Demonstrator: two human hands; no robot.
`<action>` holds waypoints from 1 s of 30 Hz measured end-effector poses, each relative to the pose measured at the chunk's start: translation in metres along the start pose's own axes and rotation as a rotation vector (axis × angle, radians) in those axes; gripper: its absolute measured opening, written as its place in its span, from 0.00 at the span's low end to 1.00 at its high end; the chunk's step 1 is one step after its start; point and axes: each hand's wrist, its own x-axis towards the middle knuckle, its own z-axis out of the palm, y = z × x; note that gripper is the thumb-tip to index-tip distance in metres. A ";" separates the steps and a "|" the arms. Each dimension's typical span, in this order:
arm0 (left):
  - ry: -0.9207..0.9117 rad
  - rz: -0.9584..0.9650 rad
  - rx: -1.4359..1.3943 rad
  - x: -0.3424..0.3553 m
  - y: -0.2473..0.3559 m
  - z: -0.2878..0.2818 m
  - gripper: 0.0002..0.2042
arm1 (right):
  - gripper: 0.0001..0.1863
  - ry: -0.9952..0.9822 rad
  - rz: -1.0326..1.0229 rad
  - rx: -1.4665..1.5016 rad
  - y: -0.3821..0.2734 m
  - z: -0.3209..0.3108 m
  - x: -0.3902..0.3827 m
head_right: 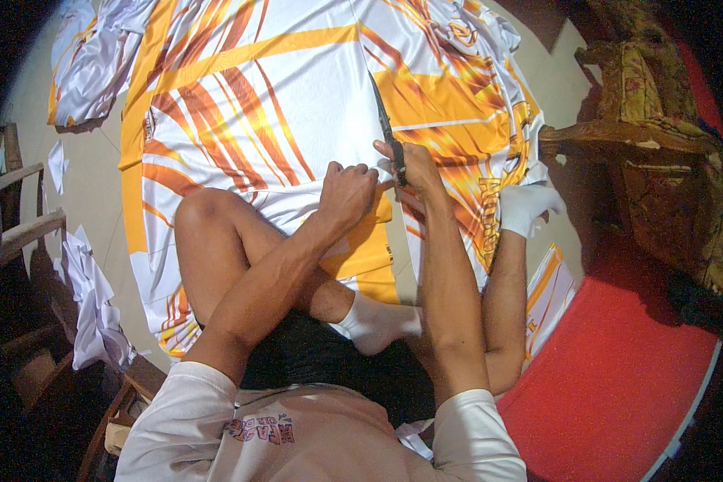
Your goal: The person sits on the floor and uses scissors to cut a large piece of white and yellow patterned fabric. They hold the fabric steady with one hand while cutting along the design lines with the other, separating sections of the material.
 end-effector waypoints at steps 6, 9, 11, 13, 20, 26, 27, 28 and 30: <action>0.013 0.002 0.015 -0.001 0.000 0.002 0.05 | 0.25 -0.027 -0.025 -0.046 0.004 -0.001 0.001; 0.022 0.008 0.007 -0.001 0.000 0.004 0.05 | 0.25 -0.070 0.041 0.083 0.000 -0.003 0.000; 0.010 0.003 -0.002 -0.001 0.000 0.006 0.05 | 0.25 -0.079 0.071 0.115 -0.001 -0.004 0.001; -0.001 -0.005 0.007 0.001 -0.002 0.005 0.06 | 0.25 -0.080 0.067 0.095 -0.006 -0.002 0.005; 0.015 0.012 -0.010 0.001 0.000 0.005 0.07 | 0.26 -0.056 0.027 -0.009 -0.008 -0.004 0.019; 0.027 0.010 -0.019 -0.001 0.001 0.001 0.05 | 0.24 -0.001 -0.023 -0.070 -0.004 0.000 0.024; 0.021 0.011 -0.020 0.000 0.000 0.002 0.05 | 0.24 0.017 -0.034 -0.094 -0.004 0.002 0.024; 0.016 0.013 -0.021 0.001 -0.001 0.003 0.05 | 0.24 0.035 -0.046 -0.117 -0.003 0.003 0.025; -0.015 0.000 -0.020 0.001 -0.001 0.003 0.05 | 0.27 0.020 -0.064 -0.125 -0.003 0.003 0.027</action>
